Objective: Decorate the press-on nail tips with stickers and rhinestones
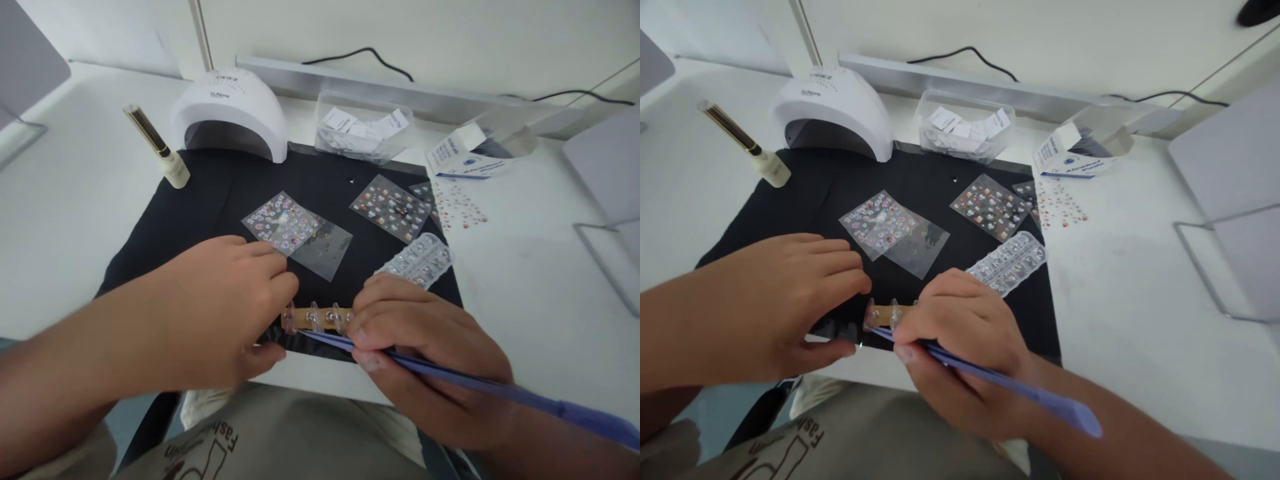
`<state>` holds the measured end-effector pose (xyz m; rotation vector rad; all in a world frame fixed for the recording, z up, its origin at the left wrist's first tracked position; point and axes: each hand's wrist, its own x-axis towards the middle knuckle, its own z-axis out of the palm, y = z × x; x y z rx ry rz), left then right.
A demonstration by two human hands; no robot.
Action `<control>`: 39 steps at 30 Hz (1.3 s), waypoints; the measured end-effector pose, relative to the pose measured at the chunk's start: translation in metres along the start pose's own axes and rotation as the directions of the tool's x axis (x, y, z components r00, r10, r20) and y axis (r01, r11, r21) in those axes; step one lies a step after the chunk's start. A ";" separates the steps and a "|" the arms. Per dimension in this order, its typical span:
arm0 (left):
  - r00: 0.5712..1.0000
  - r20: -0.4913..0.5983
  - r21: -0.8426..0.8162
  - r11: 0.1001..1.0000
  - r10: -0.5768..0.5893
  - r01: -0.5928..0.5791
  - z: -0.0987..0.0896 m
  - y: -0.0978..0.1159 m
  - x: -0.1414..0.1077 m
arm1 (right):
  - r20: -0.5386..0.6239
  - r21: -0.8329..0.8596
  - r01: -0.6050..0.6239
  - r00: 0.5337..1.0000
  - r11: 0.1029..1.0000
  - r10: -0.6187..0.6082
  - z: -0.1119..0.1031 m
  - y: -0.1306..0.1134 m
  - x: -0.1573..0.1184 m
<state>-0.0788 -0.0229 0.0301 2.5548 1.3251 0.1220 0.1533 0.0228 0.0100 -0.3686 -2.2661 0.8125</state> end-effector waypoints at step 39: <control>0.959 -0.284 -0.290 0.951 0.019 -0.104 0.044 -0.012 -0.003 | 0.143 -0.018 -0.098 0.985 0.995 0.100 0.000 -0.007 0.001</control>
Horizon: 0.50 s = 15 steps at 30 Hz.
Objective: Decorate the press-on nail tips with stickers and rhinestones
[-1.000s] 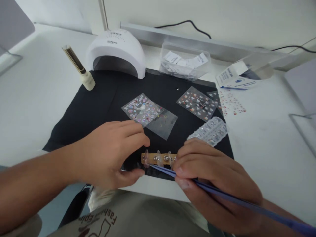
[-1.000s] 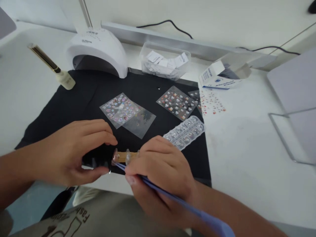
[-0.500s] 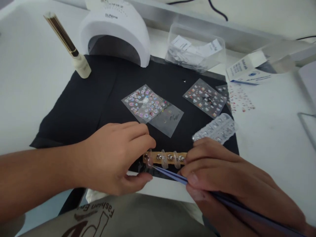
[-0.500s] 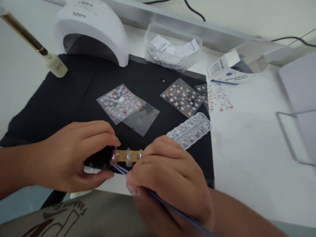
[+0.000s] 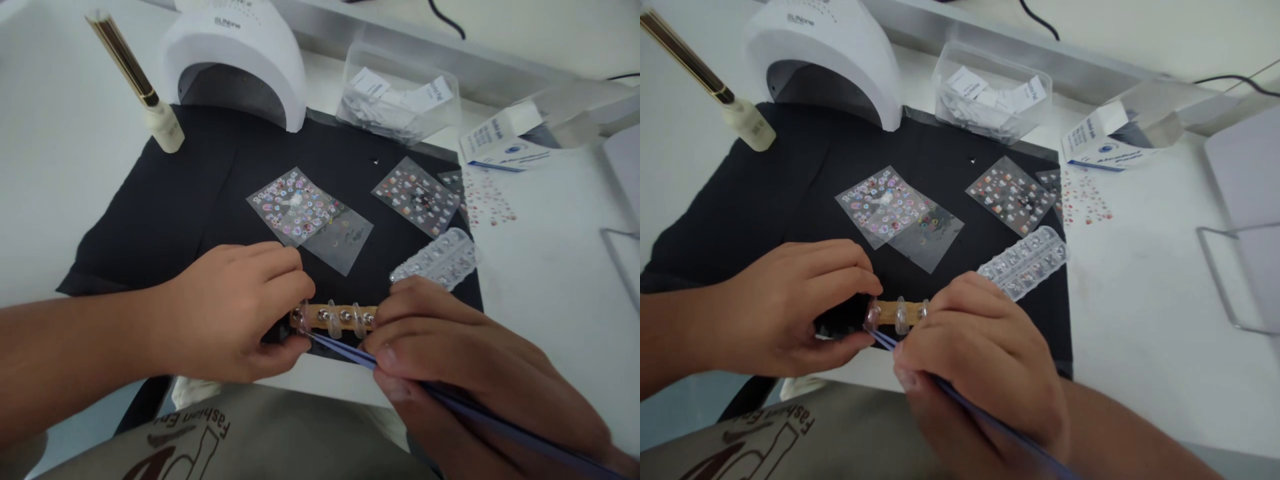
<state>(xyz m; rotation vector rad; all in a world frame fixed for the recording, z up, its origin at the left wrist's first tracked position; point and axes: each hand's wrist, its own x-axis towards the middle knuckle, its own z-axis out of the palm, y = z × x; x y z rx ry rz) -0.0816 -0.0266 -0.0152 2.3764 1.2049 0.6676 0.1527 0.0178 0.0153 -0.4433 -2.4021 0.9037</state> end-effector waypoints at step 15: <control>1.000 -0.017 0.028 1.000 0.007 -0.006 0.003 -0.001 -0.002 | 0.032 -0.031 0.003 0.999 1.000 -0.002 -0.002 -0.001 -0.001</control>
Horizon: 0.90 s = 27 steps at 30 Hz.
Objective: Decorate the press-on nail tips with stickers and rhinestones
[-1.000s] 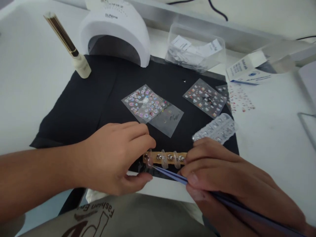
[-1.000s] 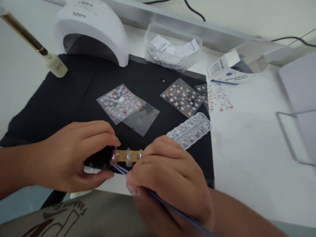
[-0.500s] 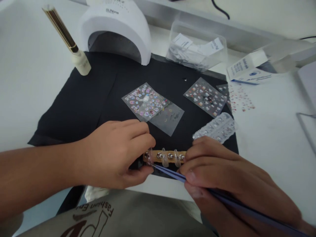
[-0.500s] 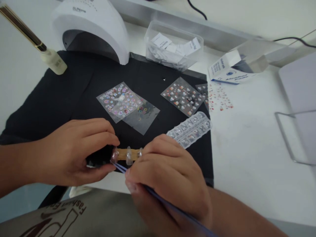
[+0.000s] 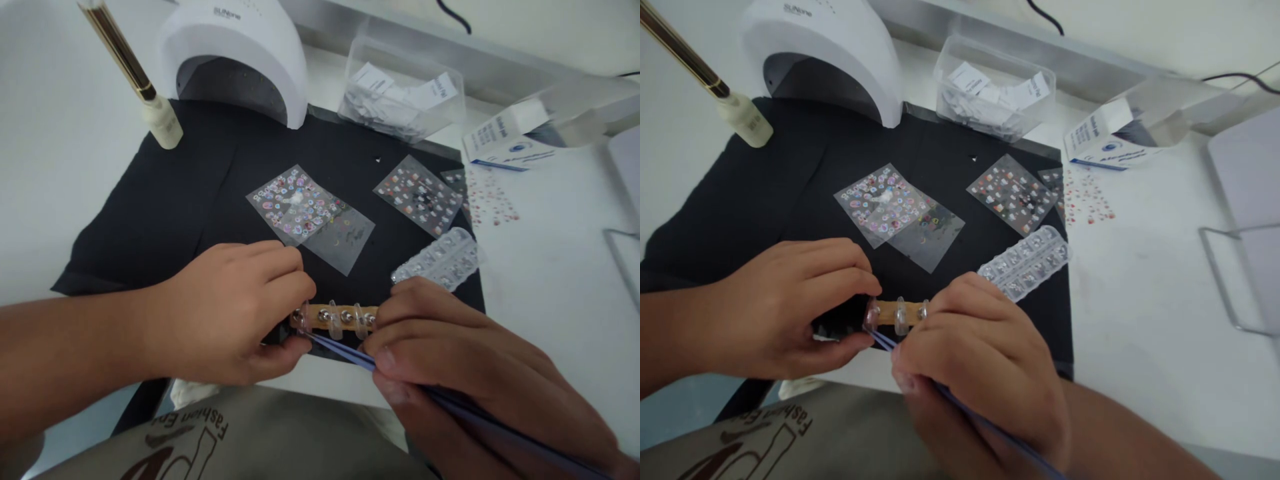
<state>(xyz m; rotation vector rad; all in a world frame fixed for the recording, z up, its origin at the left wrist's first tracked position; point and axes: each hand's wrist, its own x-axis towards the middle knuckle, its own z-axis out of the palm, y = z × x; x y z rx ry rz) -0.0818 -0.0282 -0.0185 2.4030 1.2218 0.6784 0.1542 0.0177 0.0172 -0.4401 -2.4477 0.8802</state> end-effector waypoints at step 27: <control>1.000 0.007 0.010 1.000 -0.007 0.007 0.000 0.001 0.002 | -0.026 -0.036 0.006 1.000 0.999 -0.007 0.002 0.001 -0.003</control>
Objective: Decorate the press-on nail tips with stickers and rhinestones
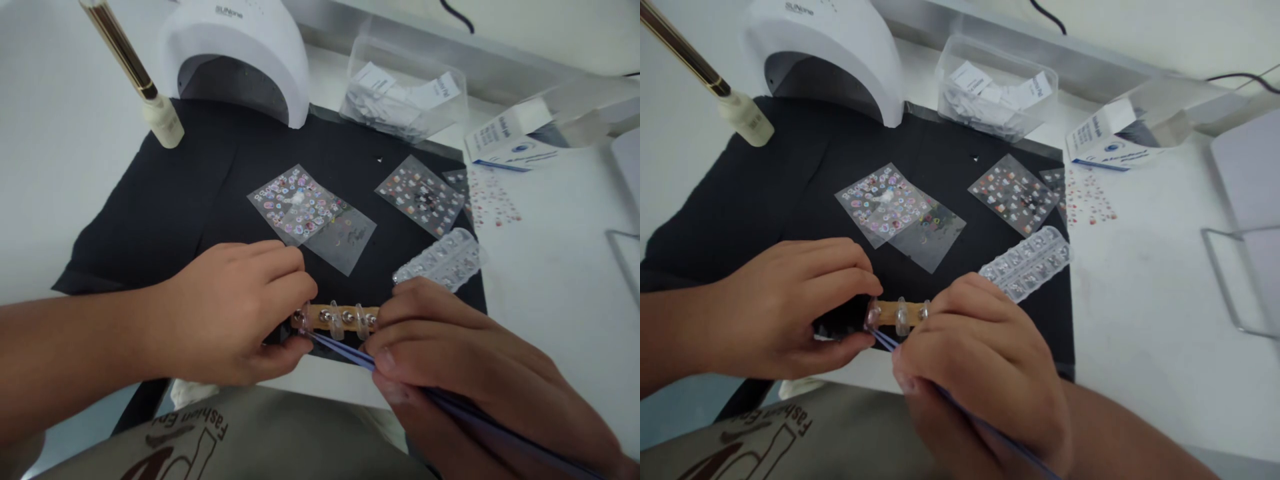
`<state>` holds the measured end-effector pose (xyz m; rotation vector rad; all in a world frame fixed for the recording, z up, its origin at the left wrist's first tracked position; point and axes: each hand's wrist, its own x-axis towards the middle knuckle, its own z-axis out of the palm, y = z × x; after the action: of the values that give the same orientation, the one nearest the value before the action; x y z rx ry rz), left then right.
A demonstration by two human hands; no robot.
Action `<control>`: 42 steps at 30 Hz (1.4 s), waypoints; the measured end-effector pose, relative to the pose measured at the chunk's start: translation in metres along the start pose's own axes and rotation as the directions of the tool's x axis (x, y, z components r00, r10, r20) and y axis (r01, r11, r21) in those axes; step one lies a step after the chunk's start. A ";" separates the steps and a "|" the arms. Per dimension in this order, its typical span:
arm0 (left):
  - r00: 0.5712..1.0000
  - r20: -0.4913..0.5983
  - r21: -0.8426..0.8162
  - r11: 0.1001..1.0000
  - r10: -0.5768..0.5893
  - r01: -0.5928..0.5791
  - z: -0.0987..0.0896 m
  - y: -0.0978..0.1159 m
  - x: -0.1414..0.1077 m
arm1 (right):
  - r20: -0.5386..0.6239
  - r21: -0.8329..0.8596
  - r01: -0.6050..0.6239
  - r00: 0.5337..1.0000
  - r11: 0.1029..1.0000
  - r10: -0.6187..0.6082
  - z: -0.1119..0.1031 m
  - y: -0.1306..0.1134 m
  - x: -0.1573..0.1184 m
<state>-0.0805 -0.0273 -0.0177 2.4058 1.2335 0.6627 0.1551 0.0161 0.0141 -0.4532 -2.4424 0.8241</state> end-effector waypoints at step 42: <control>1.000 0.001 -0.023 1.000 0.014 -0.014 -0.002 0.001 0.001 | 0.100 0.007 0.041 0.994 0.999 -0.042 -0.003 0.004 0.002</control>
<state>-0.0803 -0.0269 -0.0155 2.3978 1.2025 0.6764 0.1556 0.0215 0.0148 -0.3662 -2.5320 0.8536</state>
